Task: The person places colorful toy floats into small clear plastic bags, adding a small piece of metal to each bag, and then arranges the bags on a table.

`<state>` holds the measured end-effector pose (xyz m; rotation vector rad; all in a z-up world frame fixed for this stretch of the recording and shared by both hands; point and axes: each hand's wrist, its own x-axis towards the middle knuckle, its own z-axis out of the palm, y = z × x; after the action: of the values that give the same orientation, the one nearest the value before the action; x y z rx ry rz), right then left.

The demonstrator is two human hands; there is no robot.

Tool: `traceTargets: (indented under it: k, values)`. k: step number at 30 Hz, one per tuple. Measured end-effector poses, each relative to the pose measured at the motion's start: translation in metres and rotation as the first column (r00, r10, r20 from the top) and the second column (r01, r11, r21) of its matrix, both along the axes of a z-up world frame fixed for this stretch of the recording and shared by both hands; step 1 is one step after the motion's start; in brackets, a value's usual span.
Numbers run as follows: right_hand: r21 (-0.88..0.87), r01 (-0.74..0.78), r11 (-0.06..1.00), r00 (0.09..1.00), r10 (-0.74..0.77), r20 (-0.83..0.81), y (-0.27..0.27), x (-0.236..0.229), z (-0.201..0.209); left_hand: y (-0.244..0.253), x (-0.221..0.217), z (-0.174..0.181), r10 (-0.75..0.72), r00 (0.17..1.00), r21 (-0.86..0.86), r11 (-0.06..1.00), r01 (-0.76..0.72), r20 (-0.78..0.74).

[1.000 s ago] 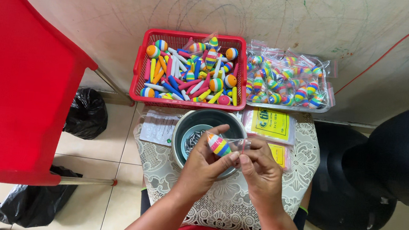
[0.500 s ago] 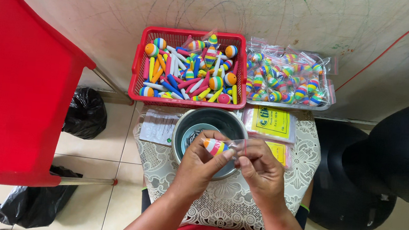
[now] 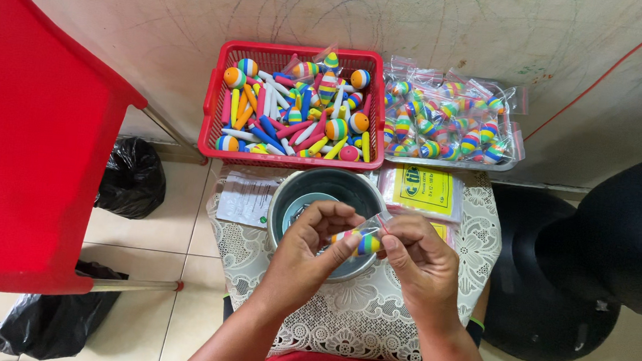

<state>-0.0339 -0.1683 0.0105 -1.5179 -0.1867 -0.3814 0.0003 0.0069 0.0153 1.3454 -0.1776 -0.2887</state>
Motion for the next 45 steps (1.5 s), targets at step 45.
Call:
traceTargets:
  k: [45]
  values:
    - [-0.155, -0.077, 0.985, 0.994, 0.064, -0.089, 0.008, 0.004, 0.001, -0.002, -0.006, 0.016, 0.014, 0.902, 0.275, 0.95, -0.147, 0.432]
